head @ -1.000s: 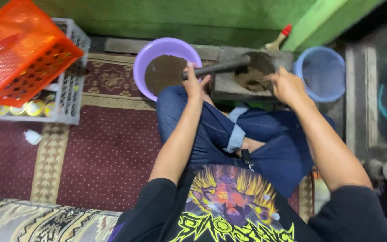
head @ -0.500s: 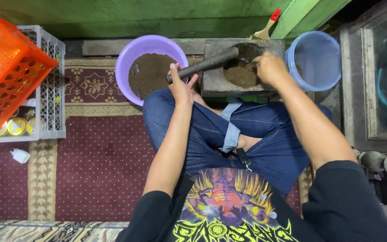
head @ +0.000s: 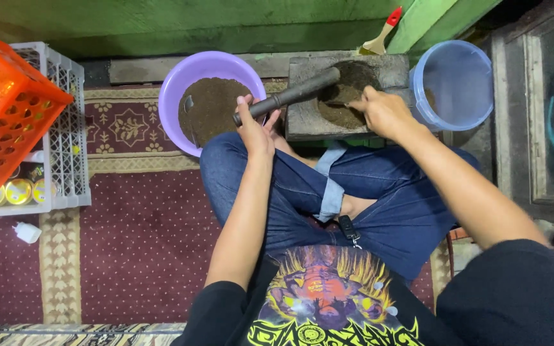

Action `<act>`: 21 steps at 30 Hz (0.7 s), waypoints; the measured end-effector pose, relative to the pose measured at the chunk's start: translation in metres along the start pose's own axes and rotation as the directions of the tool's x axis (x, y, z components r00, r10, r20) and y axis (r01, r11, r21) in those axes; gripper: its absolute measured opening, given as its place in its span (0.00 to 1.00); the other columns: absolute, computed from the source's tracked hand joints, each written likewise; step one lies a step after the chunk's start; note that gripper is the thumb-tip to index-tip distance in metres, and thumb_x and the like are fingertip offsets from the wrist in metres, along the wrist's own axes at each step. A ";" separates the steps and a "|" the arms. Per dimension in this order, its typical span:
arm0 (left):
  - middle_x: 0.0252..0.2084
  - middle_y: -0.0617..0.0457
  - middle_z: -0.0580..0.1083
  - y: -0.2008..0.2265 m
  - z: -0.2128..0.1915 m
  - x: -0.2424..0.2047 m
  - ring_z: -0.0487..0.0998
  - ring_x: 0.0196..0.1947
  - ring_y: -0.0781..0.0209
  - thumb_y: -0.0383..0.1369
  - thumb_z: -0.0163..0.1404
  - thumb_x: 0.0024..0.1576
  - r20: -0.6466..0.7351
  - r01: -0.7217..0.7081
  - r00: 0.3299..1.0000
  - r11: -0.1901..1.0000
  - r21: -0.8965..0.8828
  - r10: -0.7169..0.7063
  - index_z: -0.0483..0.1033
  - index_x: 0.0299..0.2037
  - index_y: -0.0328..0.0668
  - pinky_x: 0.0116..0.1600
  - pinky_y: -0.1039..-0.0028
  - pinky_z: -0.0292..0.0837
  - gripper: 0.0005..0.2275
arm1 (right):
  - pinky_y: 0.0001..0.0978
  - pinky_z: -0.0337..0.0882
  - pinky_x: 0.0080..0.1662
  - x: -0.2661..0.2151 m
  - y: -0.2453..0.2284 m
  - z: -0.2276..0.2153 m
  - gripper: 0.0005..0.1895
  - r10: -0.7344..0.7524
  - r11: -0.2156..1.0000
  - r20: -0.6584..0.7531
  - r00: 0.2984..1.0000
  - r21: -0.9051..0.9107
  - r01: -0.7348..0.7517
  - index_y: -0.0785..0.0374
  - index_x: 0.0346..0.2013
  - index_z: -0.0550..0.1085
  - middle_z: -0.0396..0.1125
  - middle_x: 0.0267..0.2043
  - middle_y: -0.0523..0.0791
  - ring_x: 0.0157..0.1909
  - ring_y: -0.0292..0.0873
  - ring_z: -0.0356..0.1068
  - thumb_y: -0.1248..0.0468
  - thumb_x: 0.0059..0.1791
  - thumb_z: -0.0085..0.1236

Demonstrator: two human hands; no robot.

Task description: Pounding and grinding powder in a stone mortar using a pestle and a spoon.

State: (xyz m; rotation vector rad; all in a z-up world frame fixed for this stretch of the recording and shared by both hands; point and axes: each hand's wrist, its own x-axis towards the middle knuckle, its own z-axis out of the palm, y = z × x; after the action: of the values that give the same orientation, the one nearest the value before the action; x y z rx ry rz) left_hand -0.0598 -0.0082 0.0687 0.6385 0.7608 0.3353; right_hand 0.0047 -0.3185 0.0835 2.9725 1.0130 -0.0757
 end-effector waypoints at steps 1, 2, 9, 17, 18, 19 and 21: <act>0.61 0.36 0.66 -0.002 -0.001 0.002 0.73 0.57 0.32 0.54 0.52 0.61 0.002 0.005 1.000 1.000 0.004 -0.005 0.71 0.58 0.46 0.56 0.39 0.78 0.24 | 0.44 0.76 0.40 -0.009 0.008 -0.002 0.20 0.006 1.000 0.002 1.000 0.001 -0.006 0.38 0.48 0.82 0.64 0.40 0.42 0.39 0.54 0.76 0.64 0.50 0.48; 0.61 0.36 0.66 -0.004 -0.002 0.005 0.73 0.57 0.31 0.54 0.52 0.61 0.008 -0.005 1.000 1.000 -0.001 0.005 0.71 0.58 0.45 0.57 0.39 0.78 0.24 | 0.43 0.76 0.41 -0.015 0.016 -0.004 0.19 -0.031 0.999 0.008 0.999 -0.011 0.031 0.37 0.49 0.81 0.63 0.41 0.42 0.42 0.52 0.75 0.62 0.53 0.45; 0.49 0.44 0.70 0.019 0.015 -0.018 0.77 0.50 0.52 0.50 0.49 0.56 -0.039 0.028 0.999 1.000 0.011 -0.027 0.74 0.52 0.42 0.48 0.55 0.84 0.22 | 0.56 0.70 0.36 0.041 0.036 -0.019 0.33 0.064 0.995 0.164 0.984 -0.082 -0.052 0.52 0.68 0.72 0.62 0.45 0.54 0.44 0.62 0.68 0.75 0.48 0.49; 0.55 0.40 0.68 -0.009 -0.003 0.007 0.76 0.50 0.38 0.55 0.51 0.61 0.011 -0.033 0.999 0.999 0.008 0.033 0.72 0.57 0.46 0.54 0.47 0.82 0.24 | 0.37 0.73 0.28 -0.038 0.007 -0.025 0.14 0.035 0.944 0.003 0.999 -0.328 -0.032 0.43 0.39 0.81 0.62 0.37 0.39 0.26 0.43 0.73 0.63 0.52 0.47; 0.55 0.41 0.68 -0.008 -0.006 0.005 0.76 0.50 0.39 0.55 0.51 0.61 0.011 -0.028 1.000 0.999 0.024 0.028 0.72 0.57 0.46 0.55 0.48 0.82 0.24 | 0.38 0.75 0.30 -0.048 -0.003 -0.039 0.15 0.064 0.963 0.035 0.997 -0.264 -0.052 0.44 0.38 0.82 0.62 0.37 0.38 0.27 0.45 0.75 0.64 0.53 0.47; 0.55 0.41 0.68 -0.008 -0.005 0.002 0.76 0.50 0.39 0.55 0.51 0.61 0.007 -0.022 1.000 0.999 0.027 0.022 0.72 0.57 0.46 0.55 0.48 0.82 0.24 | 0.38 0.75 0.30 -0.054 -0.001 -0.052 0.15 0.066 0.964 0.042 0.997 -0.262 -0.053 0.44 0.38 0.82 0.62 0.37 0.38 0.27 0.45 0.75 0.64 0.53 0.47; 0.54 0.40 0.69 -0.004 -0.003 -0.002 0.76 0.49 0.41 0.54 0.51 0.62 0.009 -0.039 0.999 0.999 0.026 0.039 0.72 0.57 0.45 0.53 0.51 0.82 0.24 | 0.43 0.75 0.33 -0.060 0.004 -0.077 0.14 0.110 0.984 -0.012 0.994 -0.139 -0.111 0.48 0.43 0.82 0.60 0.38 0.44 0.29 0.53 0.73 0.66 0.52 0.50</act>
State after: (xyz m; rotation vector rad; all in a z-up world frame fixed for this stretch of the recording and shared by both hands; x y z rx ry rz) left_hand -0.0631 -0.0114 0.0653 0.6793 0.7460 0.3587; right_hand -0.0370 -0.3568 0.1628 2.8950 0.8151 0.0025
